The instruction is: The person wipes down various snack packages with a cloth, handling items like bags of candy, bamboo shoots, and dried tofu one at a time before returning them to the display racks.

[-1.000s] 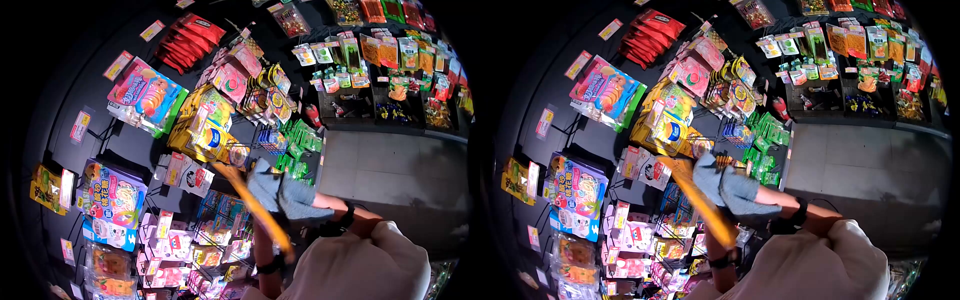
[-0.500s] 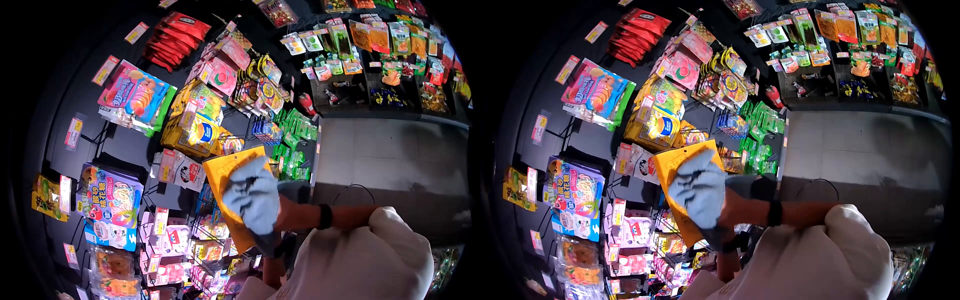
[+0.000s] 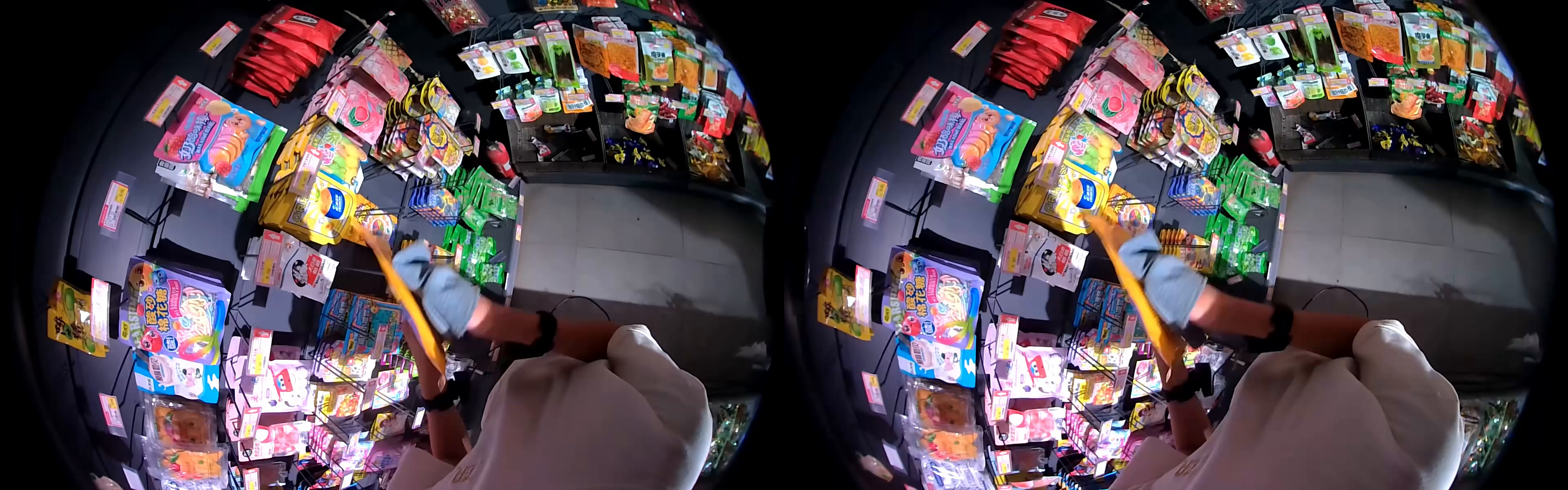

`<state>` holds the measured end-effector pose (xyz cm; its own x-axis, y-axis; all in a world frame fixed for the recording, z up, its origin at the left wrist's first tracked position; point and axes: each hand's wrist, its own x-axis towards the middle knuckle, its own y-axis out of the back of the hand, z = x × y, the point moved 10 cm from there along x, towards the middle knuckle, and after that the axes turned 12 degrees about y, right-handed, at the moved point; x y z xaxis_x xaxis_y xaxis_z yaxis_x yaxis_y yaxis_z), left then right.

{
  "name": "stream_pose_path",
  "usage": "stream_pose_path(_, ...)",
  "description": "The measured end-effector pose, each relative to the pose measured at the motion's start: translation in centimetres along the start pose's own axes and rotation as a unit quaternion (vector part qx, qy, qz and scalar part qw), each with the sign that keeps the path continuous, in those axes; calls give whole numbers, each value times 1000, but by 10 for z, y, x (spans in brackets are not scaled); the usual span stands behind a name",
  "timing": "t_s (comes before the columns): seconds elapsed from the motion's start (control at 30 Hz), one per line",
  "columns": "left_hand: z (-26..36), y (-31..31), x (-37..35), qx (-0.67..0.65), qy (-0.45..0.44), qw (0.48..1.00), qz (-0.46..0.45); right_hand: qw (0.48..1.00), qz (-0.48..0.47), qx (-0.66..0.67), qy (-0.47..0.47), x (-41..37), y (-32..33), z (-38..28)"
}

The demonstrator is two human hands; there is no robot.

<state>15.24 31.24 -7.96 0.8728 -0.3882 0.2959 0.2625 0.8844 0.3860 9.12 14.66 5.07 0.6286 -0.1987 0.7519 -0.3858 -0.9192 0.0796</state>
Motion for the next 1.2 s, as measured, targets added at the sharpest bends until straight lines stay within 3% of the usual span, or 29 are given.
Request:
stream_pose_path(0.03, 20, -5, -2, -180, 154, 969, -63, 938, 138, 288, -132, -23, -2, 50)
stream_pose_path(0.1, 84, -10, -1, -78, 64, 986, -131, 838, 185, 312, -406, -18, 37, -7)
stream_pose_path(0.13, 71, -20, 0, -312, 255, 900, -166, 894, 155, 281, -312, -17, 36, 25)
stream_pose_path(0.17, 20, -21, -6, -369, 351, 846, -159, 937, 121, 247, -213, -20, 33, 54)
stream_pose_path(0.2, 35, -20, -10, -374, 337, 853, -139, 962, 1, 80, -260, -21, 32, 64)
stream_pose_path(0.23, 51, -21, -16, -378, 323, 860, -119, 979, 4, -5, -205, -26, 12, 111)
stream_pose_path(0.3, 46, -31, -24, -430, 330, 824, -161, 973, 28, -202, -109, -37, -27, 197)
stream_pose_path(0.33, 28, -34, -28, -429, 325, 825, -174, 935, 119, 236, -234, -63, -33, 217)
stream_pose_path(0.37, 30, -44, -31, -466, 308, 795, -238, 924, 134, 258, -249, -63, -17, 186)
stream_pose_path(0.5, 65, -27, -26, -315, 327, 881, -132, 969, 156, 146, -125, -36, 94, 26)
stream_pose_path(0.57, 84, -14, -9, -272, 258, 923, -83, 990, 114, 62, -50, -27, 122, -30)
stream_pose_path(0.63, 104, -6, -3, -122, 170, 977, -32, 999, -50, -19, 0, -23, 99, -49)
stream_pose_path(0.67, 101, -9, -6, -121, 173, 977, -36, 996, -65, -64, 19, -15, 91, -58)
stream_pose_path(0.77, 71, -24, -8, 104, 209, 971, -43, 997, -70, -2, 8, -28, 40, -36)
stream_pose_path(0.8, 54, -31, -5, 104, 206, 972, -43, 988, -101, -89, 72, -36, 24, -44)
stream_pose_path(0.83, 26, -31, -3, -210, 234, 949, 9, 966, -131, -175, 135, -47, 6, -49)
stream_pose_path(0.87, 12, -32, -4, -503, 240, 828, 59, 959, -199, -163, 119, -52, -18, -44)
stream_pose_path(0.9, 8, -30, -4, -502, 241, 829, 57, 959, -197, -163, 117, -55, -16, -44)
stream_pose_path(0.97, 66, -10, 2, -267, 56, 961, 41, 963, -59, -162, 208, -31, 28, -94)
stream_pose_path(1.0, 105, -14, 3, -209, 66, 975, 27, 963, -62, -162, 208, -29, 31, -87)
stream_pose_path(1.03, 105, -12, 0, -149, 147, 975, 69, 970, -101, -163, 150, -28, 28, -62)
stream_pose_path(1.1, 105, -18, -1, -24, 168, 985, 8, 971, -176, -161, 32, -29, 23, -18)
stream_pose_path(1.13, 103, -19, -2, -23, 170, 985, 8, 984, -141, -16, -103, -30, 29, 4)
stream_pose_path(1.17, 100, -19, -5, -38, 163, 986, 23, 985, -140, -14, -104, -21, 31, -8)
stream_pose_path(1.2, 100, -17, -7, -54, 156, 986, 39, 982, -146, -123, 12, -2, 34, -44)
